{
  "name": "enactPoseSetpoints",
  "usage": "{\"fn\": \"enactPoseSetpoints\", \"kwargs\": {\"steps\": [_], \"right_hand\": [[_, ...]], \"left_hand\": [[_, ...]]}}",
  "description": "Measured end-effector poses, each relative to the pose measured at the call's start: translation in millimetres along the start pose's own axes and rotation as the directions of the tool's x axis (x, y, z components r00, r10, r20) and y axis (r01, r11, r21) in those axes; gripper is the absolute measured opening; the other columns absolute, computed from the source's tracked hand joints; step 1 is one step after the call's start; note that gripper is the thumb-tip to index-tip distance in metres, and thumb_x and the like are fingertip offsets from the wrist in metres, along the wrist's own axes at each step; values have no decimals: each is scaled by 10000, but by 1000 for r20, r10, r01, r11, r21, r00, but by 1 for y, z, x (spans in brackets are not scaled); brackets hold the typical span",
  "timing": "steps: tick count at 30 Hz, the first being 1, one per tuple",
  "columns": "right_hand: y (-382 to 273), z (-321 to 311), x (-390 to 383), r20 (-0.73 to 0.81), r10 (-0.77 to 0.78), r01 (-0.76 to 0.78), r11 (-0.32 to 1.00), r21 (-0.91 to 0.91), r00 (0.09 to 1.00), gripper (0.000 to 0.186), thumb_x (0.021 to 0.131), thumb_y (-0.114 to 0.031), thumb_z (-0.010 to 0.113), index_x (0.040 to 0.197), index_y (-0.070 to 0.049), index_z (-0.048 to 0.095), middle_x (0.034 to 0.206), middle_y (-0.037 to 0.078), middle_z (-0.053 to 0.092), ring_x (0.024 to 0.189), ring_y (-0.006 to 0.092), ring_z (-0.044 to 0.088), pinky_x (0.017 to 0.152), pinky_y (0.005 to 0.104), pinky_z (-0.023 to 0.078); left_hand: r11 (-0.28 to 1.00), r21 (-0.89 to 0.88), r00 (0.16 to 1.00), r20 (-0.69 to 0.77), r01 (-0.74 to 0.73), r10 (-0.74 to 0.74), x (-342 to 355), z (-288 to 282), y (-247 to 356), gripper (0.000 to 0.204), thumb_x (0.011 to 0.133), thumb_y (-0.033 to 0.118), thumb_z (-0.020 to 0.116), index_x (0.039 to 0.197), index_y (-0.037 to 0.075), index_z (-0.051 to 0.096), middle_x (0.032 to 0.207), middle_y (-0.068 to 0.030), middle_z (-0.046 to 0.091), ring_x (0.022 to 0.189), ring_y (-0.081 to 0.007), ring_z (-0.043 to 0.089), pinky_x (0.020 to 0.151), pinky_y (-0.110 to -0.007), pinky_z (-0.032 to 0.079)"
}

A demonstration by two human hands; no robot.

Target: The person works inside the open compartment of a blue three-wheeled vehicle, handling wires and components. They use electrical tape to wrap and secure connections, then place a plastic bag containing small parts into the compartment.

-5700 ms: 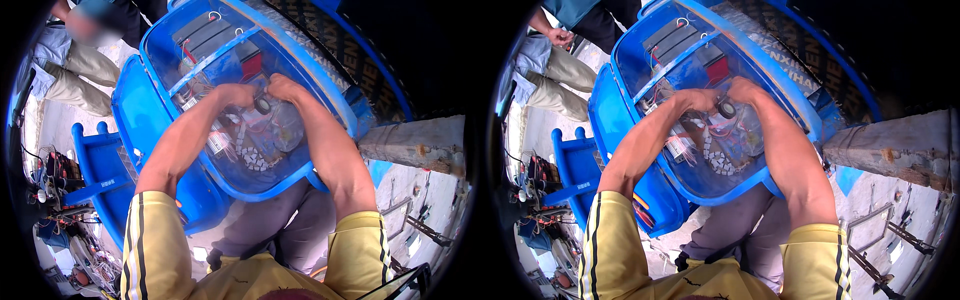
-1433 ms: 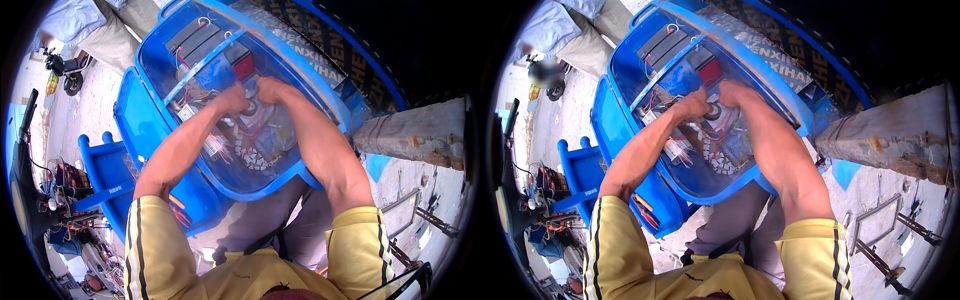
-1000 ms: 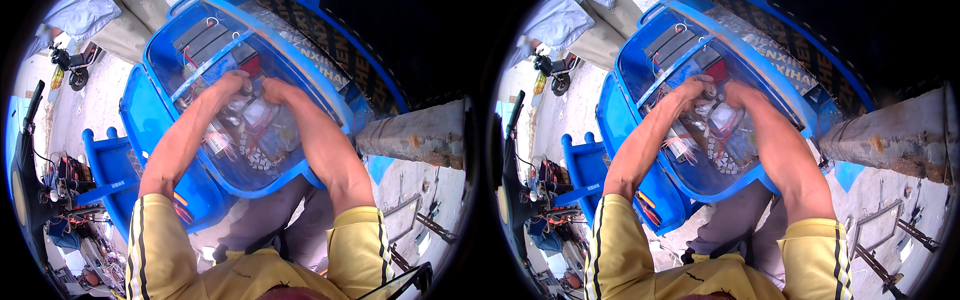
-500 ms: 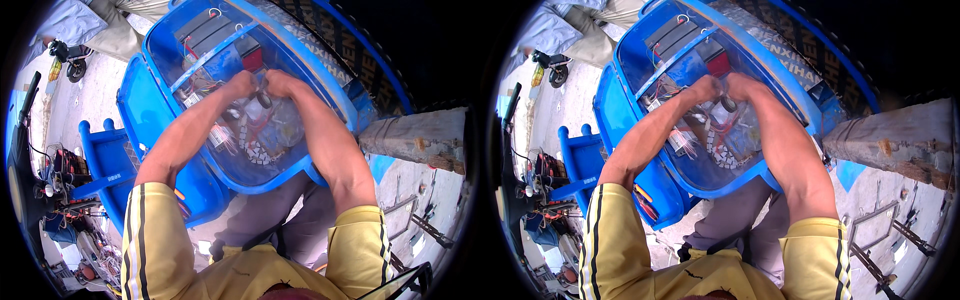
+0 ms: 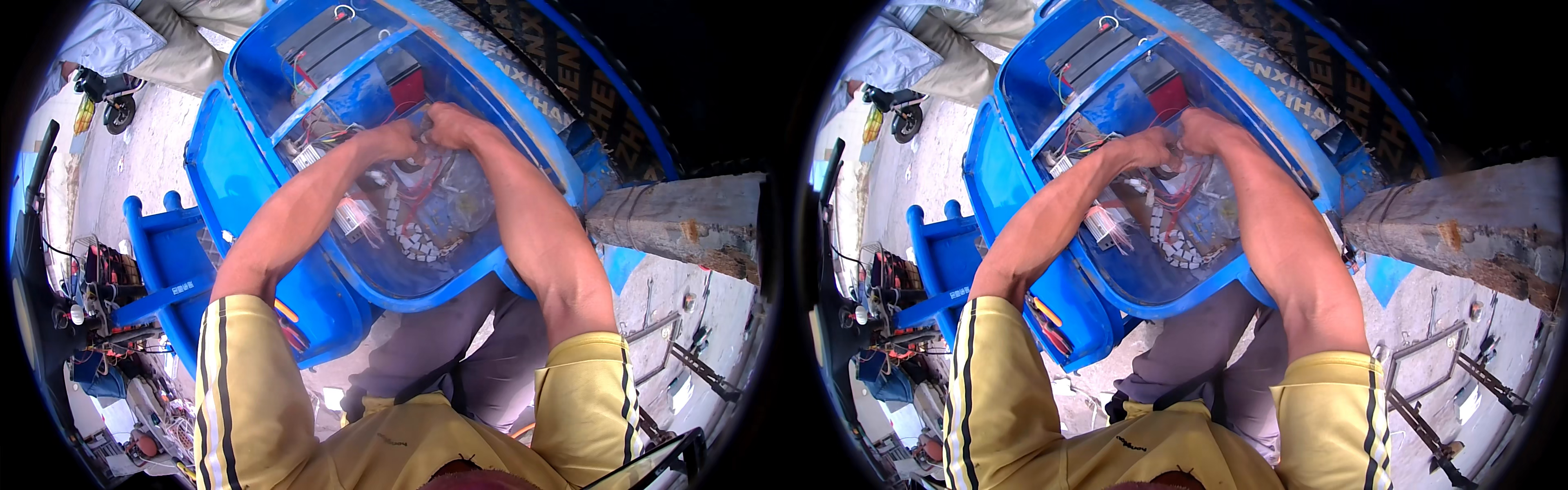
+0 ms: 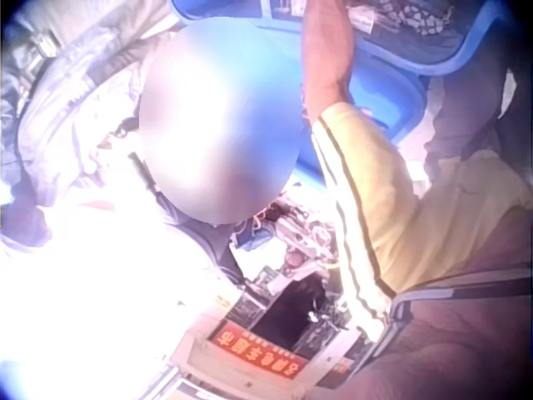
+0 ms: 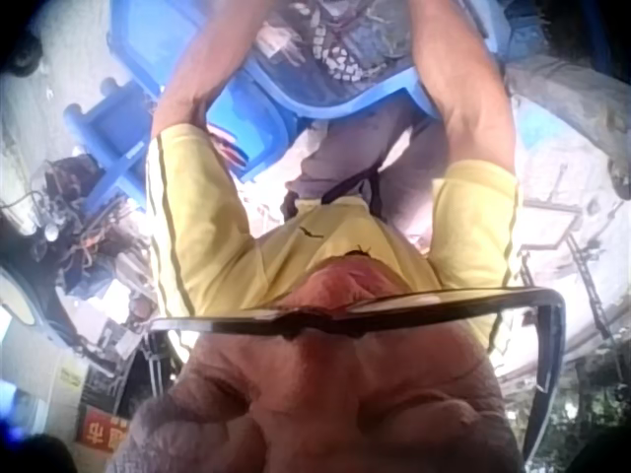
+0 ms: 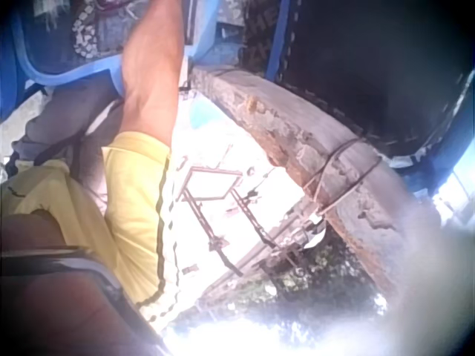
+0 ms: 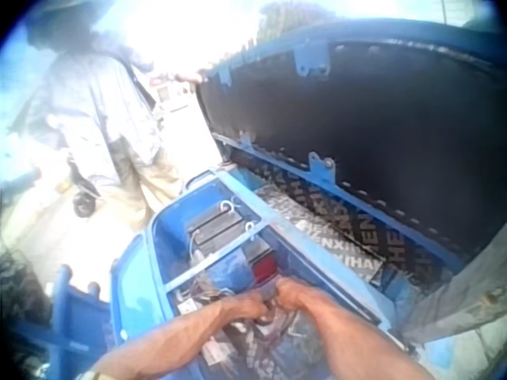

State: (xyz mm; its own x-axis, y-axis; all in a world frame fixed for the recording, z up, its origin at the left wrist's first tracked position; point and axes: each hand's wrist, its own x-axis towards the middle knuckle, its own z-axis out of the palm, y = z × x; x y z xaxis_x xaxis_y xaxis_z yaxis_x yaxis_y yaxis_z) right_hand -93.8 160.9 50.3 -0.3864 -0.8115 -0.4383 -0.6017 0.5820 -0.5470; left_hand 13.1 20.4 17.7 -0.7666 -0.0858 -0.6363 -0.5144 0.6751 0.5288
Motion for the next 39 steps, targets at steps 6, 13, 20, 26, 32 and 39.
{"fn": "enactPoseSetpoints", "kwargs": {"steps": [6, 13, 20, 26, 32, 39], "right_hand": [[1, -1, 2, -18, 68, -68, 998, -6, 998, 506, 850, -243, 691, 1284, 15, 656, 1352, 256, 637, 1297, 347, 597, 1053, 423, 483], [-7, -5, -5, -2, 124, -124, 992, 16, 992, 510, 842, -242, 695, 1290, -2, 665, 1356, 240, 643, 1303, 349, 598, 1060, 424, 490], [-14, -9, -17, -23, 125, -125, 992, -5, 992, 406, 858, -169, 684, 1234, -21, 715, 1322, 232, 666, 1254, 355, 636, 1043, 443, 513], [2, 2, 1, -15, 79, -79, 997, 19, 997, 379, 868, -148, 657, 1219, -22, 721, 1305, 239, 672, 1251, 359, 638, 1042, 442, 510], [0, -2, -1, 2, 62, -62, 998, 7, 998, 375, 877, -114, 605, 1217, 1, 716, 1301, 258, 665, 1252, 369, 636, 1033, 445, 509], [-4, -4, -2, 27, 67, -67, 998, -6, 997, 382, 856, -105, 617, 1200, 28, 716, 1281, 278, 669, 1241, 375, 644, 1020, 451, 515]], "left_hand": [[982, 147, 990, -101, 116, -101, -16, -3, 15, 548, 824, 139, 762, 1309, -63, 605, 1127, -237, 725, 1097, -316, 713, 818, -421, 593], [987, -161, 987, -159, -4, -22, -28, -9, 16, 598, 862, 109, 720, 1388, -72, 500, 1167, -244, 679, 1033, -304, 728, 762, -367, 650], [844, -537, 988, -130, -5, -78, -34, -20, 20, 412, 935, 132, 659, 1301, -8, 530, 1098, -177, 671, 932, -280, 719, 762, -384, 659], [874, -481, 960, -271, -73, -69, -14, -26, 8, 313, 994, 168, 623, 1270, 34, 558, 1064, -149, 684, 908, -257, 713, 761, -395, 653], [618, -786, 967, -170, -17, -189, 3, -20, -5, 367, 960, 125, 700, 1288, 12, 581, 1095, -163, 685, 944, -259, 708, 866, -368, 621], [916, -390, 941, -335, -97, -43, 19, -4, -21, 453, 827, 70, 815, 1246, 16, 651, 1049, -167, 719, 970, -255, 708, 850, -371, 578]]}}
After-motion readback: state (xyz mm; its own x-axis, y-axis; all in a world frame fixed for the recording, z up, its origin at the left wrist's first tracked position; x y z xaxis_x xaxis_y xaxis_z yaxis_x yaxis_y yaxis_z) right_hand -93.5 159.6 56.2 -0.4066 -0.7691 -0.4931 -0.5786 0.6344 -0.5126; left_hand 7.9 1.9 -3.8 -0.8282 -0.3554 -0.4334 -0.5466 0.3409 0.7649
